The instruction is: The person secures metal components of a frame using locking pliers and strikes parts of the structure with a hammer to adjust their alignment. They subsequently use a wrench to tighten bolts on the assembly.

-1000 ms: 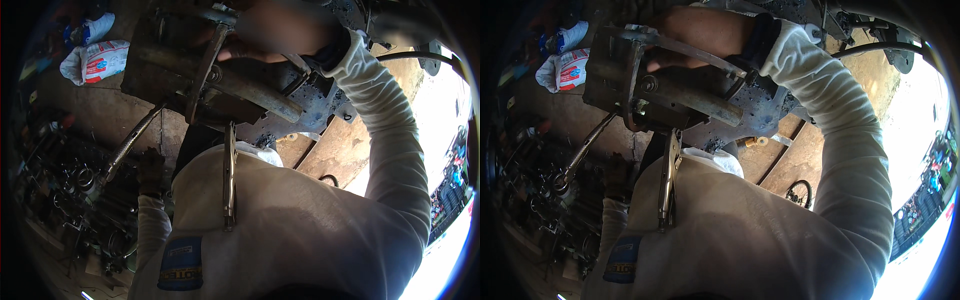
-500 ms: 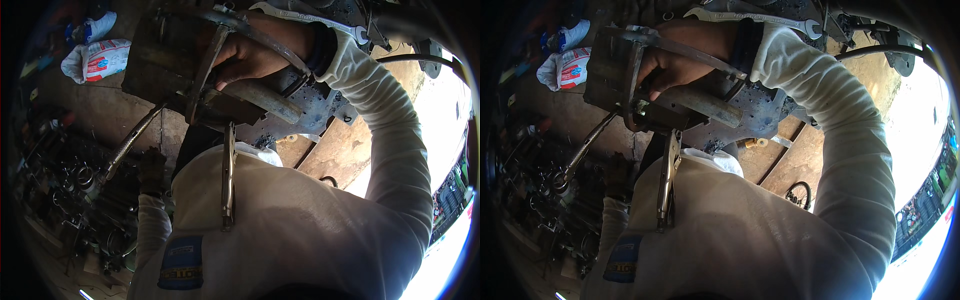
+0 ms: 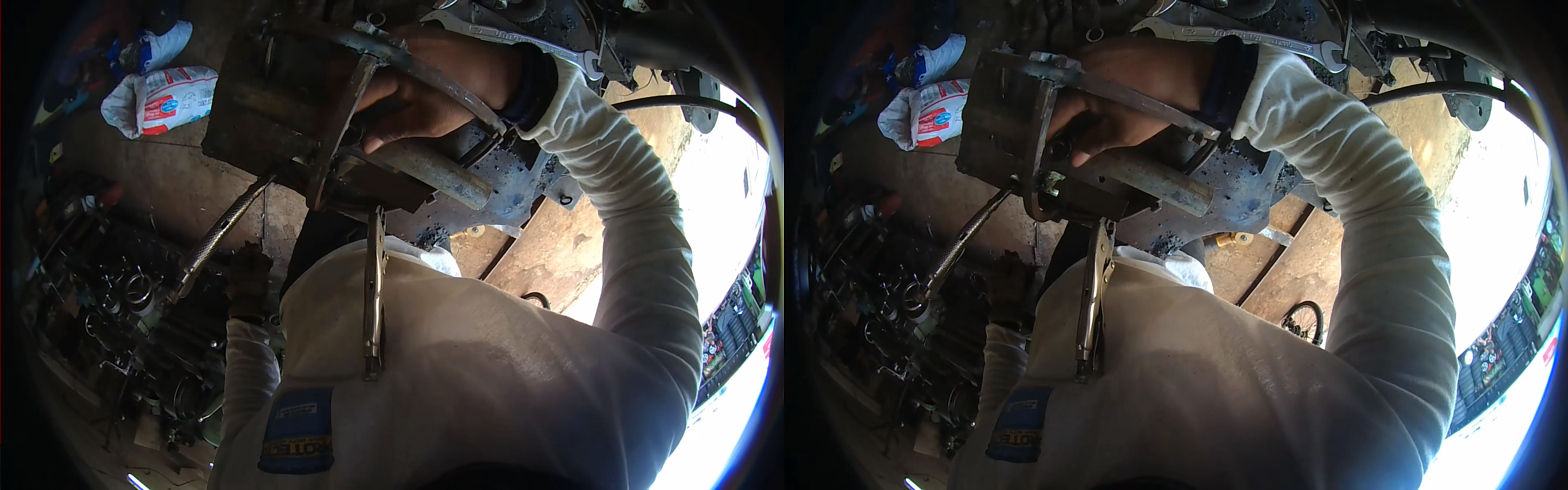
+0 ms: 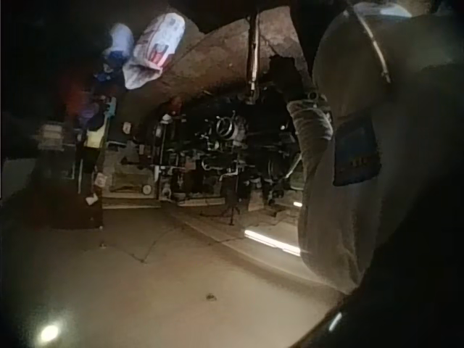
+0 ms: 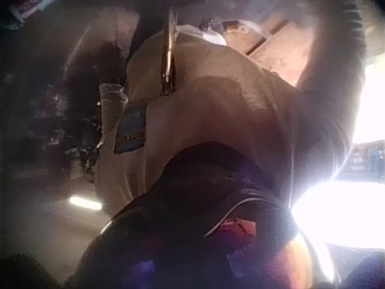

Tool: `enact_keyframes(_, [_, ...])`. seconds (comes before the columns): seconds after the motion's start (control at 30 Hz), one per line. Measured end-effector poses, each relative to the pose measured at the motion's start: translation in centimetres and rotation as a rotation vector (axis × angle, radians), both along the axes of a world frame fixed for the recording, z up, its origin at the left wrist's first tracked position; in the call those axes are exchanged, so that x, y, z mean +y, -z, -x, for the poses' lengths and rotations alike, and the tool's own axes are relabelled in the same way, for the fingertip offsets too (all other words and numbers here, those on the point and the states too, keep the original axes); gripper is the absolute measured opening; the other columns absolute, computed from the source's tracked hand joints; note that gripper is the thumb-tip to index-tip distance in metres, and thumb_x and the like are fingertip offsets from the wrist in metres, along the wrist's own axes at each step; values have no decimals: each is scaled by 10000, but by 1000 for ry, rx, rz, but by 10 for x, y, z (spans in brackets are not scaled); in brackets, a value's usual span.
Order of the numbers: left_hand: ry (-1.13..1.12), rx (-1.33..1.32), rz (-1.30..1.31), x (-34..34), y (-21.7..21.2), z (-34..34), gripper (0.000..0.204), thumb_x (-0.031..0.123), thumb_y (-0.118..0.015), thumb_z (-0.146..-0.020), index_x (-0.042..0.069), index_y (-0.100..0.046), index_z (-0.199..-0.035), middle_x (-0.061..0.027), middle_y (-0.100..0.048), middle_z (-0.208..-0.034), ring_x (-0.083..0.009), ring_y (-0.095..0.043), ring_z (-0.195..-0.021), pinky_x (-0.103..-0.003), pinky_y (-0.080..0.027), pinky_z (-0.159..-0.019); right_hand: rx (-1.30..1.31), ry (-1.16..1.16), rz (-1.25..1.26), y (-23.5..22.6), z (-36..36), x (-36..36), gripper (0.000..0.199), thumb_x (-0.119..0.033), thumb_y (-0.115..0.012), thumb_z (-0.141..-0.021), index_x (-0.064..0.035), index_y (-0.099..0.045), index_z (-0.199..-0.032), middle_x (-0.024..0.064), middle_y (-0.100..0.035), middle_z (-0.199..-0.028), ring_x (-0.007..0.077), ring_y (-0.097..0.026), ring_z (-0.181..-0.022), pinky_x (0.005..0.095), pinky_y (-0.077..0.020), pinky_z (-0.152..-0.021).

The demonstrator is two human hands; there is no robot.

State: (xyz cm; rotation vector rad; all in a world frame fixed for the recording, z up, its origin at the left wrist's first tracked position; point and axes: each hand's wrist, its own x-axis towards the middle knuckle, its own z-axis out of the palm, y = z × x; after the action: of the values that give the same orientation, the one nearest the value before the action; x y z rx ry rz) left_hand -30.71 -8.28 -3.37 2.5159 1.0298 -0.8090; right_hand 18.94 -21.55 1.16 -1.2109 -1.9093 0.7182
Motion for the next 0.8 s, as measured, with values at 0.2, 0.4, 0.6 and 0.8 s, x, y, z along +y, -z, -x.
enact_keyframes(0.2, [212,-9,-61,5,11,18,375,267,-494,-944,-28,-557,-1167,-213,-600,-1123,-360,-578,-1040,-438,-462,-893,-1,-120,158,-6,0,9,461,-396,-705,-815,-201,-628,-1226,52,-649,-1170,284,-597,-1073,399,-464,-946])
enact_keyframes(0.4, [173,133,0,8,12,29,603,322,-620,-835,-51,-469,-1284,-259,-514,-1272,-396,-514,-1156,-465,-428,-984,95,-55,-44,-3,3,2,285,-227,-753,-800,-106,-675,-1046,58,-666,-992,237,-633,-924,339,-503,-814])
enact_keyframes(0.6, [537,-80,-234,2,8,24,333,153,-612,-844,20,-530,-1138,-165,-587,-1034,-335,-575,-984,-440,-492,-843,121,-109,67,-5,4,8,283,-223,-736,-818,-114,-674,-1073,66,-662,-1009,237,-626,-959,348,-495,-841])
enact_keyframes(0.8, [489,-94,-232,4,5,24,319,173,-607,-851,28,-544,-1128,-168,-600,-1030,-346,-589,-950,-436,-494,-833,119,-79,66,-3,4,2,263,-214,-723,-830,-106,-671,-1064,56,-665,-1010,231,-629,-954,330,-493,-847])
